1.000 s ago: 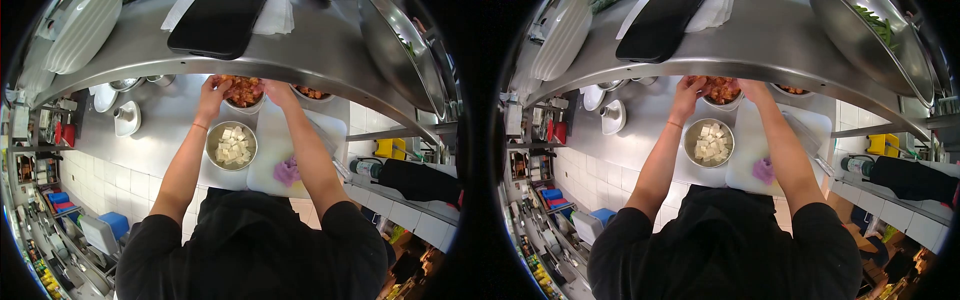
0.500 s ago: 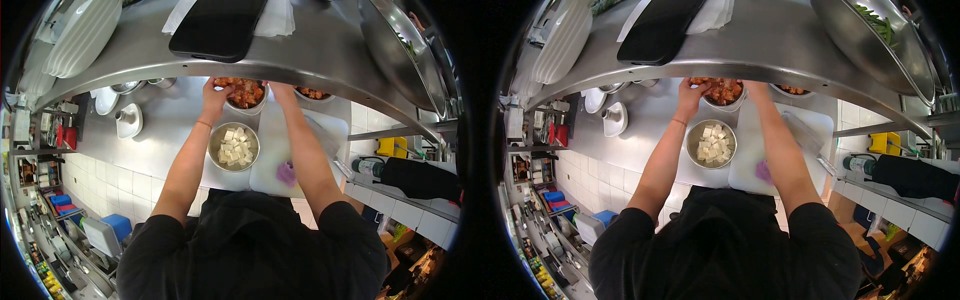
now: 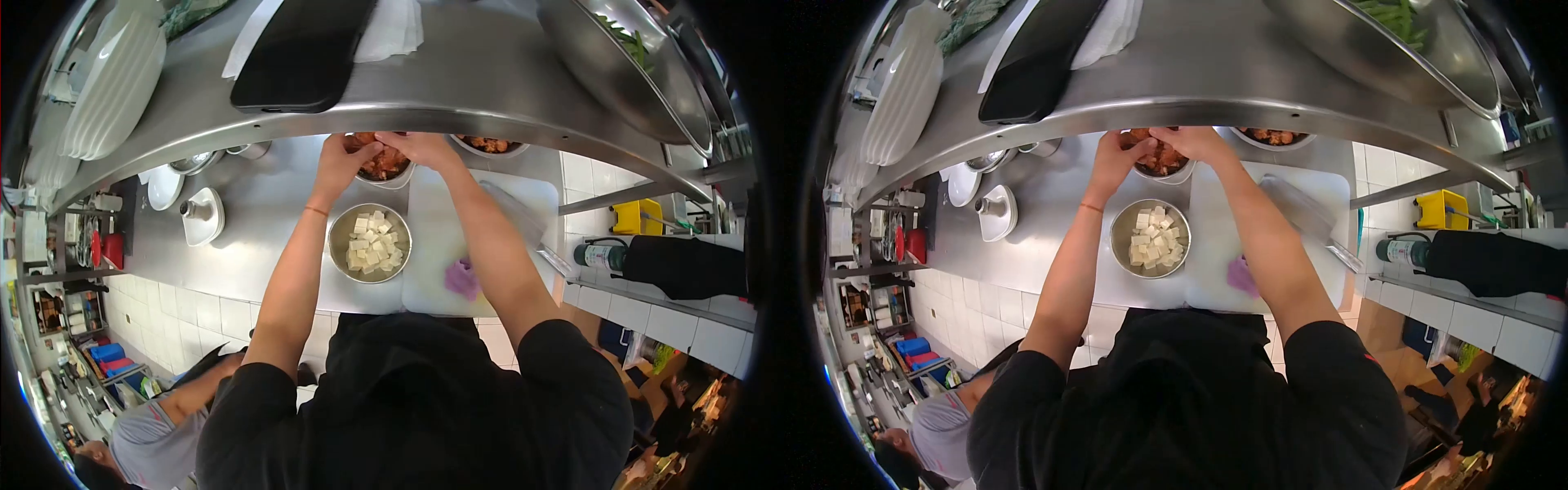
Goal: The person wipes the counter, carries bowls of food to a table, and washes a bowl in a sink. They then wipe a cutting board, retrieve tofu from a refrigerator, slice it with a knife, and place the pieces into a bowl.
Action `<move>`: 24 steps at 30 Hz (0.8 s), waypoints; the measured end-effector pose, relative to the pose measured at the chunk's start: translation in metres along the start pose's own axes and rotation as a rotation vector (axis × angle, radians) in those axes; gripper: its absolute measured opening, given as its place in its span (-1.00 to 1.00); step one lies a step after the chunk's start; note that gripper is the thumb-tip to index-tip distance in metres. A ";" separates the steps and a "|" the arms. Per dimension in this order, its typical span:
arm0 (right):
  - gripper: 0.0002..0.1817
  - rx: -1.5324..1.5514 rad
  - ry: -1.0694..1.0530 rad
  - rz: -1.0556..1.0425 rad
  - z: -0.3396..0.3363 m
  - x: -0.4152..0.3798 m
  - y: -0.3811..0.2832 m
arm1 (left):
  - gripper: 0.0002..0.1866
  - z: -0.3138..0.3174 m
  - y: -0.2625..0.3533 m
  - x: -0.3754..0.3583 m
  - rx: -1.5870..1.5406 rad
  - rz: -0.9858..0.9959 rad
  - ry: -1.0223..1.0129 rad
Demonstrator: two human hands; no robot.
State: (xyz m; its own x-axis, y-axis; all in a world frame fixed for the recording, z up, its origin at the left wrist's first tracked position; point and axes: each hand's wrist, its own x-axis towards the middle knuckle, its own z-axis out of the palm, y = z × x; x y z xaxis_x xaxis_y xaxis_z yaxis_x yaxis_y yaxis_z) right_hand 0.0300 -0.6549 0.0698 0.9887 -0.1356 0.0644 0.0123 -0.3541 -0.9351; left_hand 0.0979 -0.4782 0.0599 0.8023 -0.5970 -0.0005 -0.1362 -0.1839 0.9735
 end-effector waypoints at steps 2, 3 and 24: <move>-0.60 0.129 -0.066 0.176 -0.008 -0.007 -0.005 | -0.63 0.004 0.005 -0.001 -0.114 0.007 -0.004; -0.63 0.039 0.086 -0.022 -0.004 -0.011 -0.002 | -0.59 0.003 0.004 0.000 -0.056 -0.034 -0.018; -0.59 -0.417 0.768 0.038 -0.196 -0.053 0.153 | -0.65 0.177 -0.002 0.133 0.899 0.439 -0.195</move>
State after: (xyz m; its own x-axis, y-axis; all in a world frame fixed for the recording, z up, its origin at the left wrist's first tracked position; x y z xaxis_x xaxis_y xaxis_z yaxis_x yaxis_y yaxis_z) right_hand -0.0499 -0.8829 -0.0080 0.6116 -0.6868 0.3928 -0.2226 -0.6258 -0.7475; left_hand 0.1019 -0.6958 0.0177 0.4786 -0.8548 0.2004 -0.8463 -0.3884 0.3646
